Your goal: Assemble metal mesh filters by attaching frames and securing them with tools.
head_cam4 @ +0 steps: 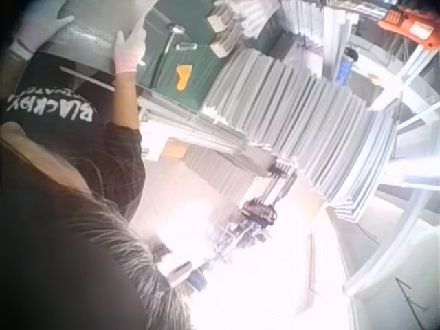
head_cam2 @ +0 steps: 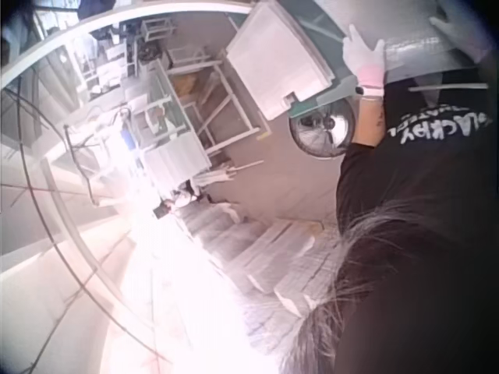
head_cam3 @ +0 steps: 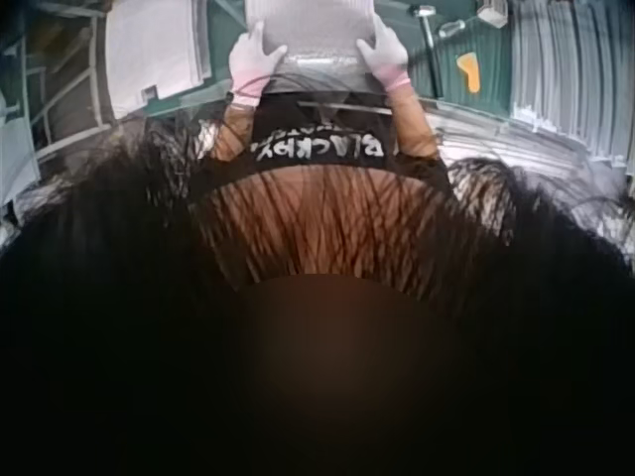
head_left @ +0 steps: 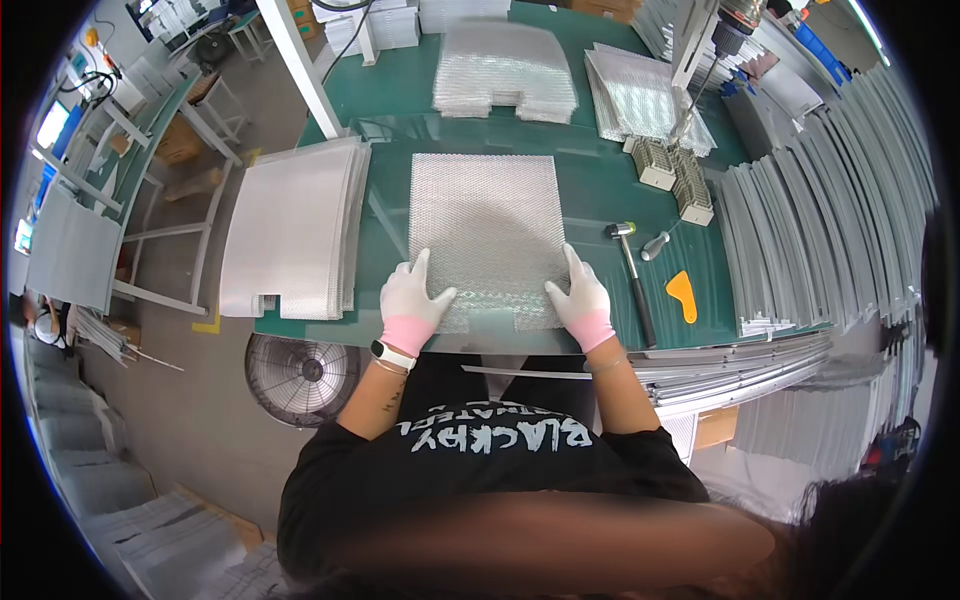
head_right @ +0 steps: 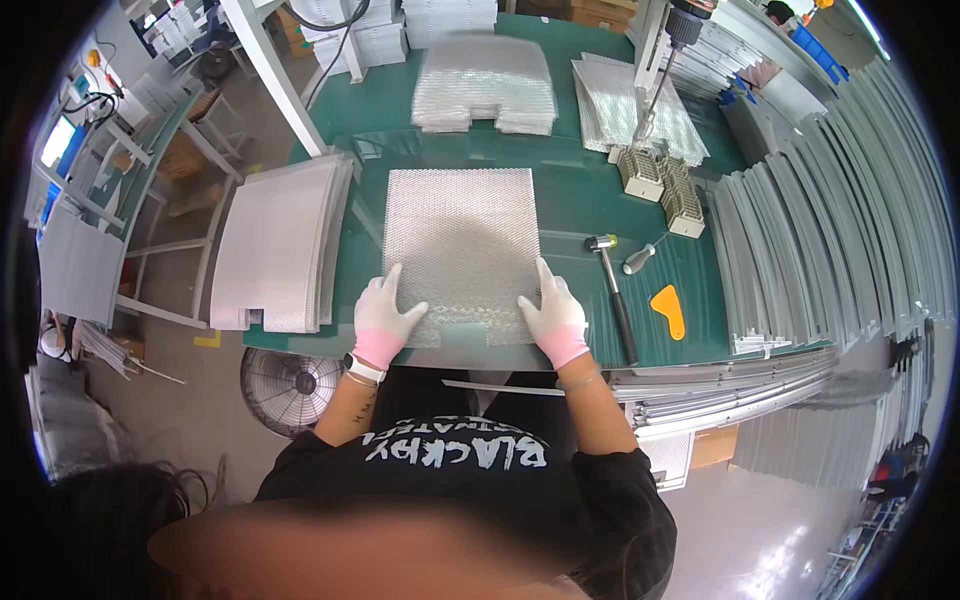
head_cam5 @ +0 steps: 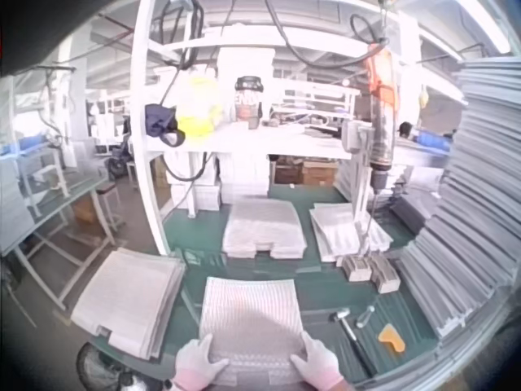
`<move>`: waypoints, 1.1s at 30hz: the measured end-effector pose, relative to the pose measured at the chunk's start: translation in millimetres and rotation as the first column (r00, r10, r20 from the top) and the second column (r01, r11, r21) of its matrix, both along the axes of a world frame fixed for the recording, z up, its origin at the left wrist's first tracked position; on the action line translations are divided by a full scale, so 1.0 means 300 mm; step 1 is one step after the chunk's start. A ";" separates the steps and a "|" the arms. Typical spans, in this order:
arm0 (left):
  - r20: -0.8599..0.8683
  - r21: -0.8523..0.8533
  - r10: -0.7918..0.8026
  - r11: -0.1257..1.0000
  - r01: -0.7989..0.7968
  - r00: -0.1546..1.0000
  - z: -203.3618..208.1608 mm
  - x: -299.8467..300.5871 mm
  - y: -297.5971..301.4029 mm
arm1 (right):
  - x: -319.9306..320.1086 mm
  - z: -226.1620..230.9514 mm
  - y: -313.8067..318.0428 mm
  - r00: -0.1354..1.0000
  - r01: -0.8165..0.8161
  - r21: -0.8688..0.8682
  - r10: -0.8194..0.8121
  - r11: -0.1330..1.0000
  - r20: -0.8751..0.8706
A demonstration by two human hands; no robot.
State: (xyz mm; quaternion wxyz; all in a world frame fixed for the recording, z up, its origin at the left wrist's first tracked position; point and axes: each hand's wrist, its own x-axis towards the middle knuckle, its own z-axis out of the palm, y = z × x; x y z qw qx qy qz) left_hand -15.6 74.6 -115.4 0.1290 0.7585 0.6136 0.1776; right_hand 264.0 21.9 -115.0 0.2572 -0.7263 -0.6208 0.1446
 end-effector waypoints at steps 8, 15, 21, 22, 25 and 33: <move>-0.027 0.020 -0.034 0.999 0.035 0.999 -0.012 -0.005 0.018 | 0.032 -0.028 0.008 0.999 -0.047 -0.014 0.047 0.999 0.014; -0.141 -0.095 0.101 0.989 -0.115 0.985 0.078 -0.016 0.047 | 0.210 0.022 0.154 0.956 -0.276 -0.036 0.278 0.960 0.091; -0.249 -0.064 -0.359 0.933 0.355 0.899 0.058 -0.020 0.063 | 0.866 -0.098 0.484 0.834 0.252 0.516 -0.454 0.819 0.314; -0.309 -0.119 -0.386 0.922 0.368 0.869 0.083 -0.007 0.027 | 0.968 -0.155 0.496 0.708 0.093 0.670 -0.522 0.736 0.476; -0.263 0.153 -0.183 0.962 0.228 0.947 0.099 -0.025 -0.181 | 0.722 0.025 0.504 0.693 0.240 0.258 -0.351 0.936 0.629; 0.716 -0.632 0.084 0.501 0.592 0.693 -0.203 -0.112 -0.522 | 0.722 0.011 0.504 0.673 0.357 0.080 -0.316 0.931 0.669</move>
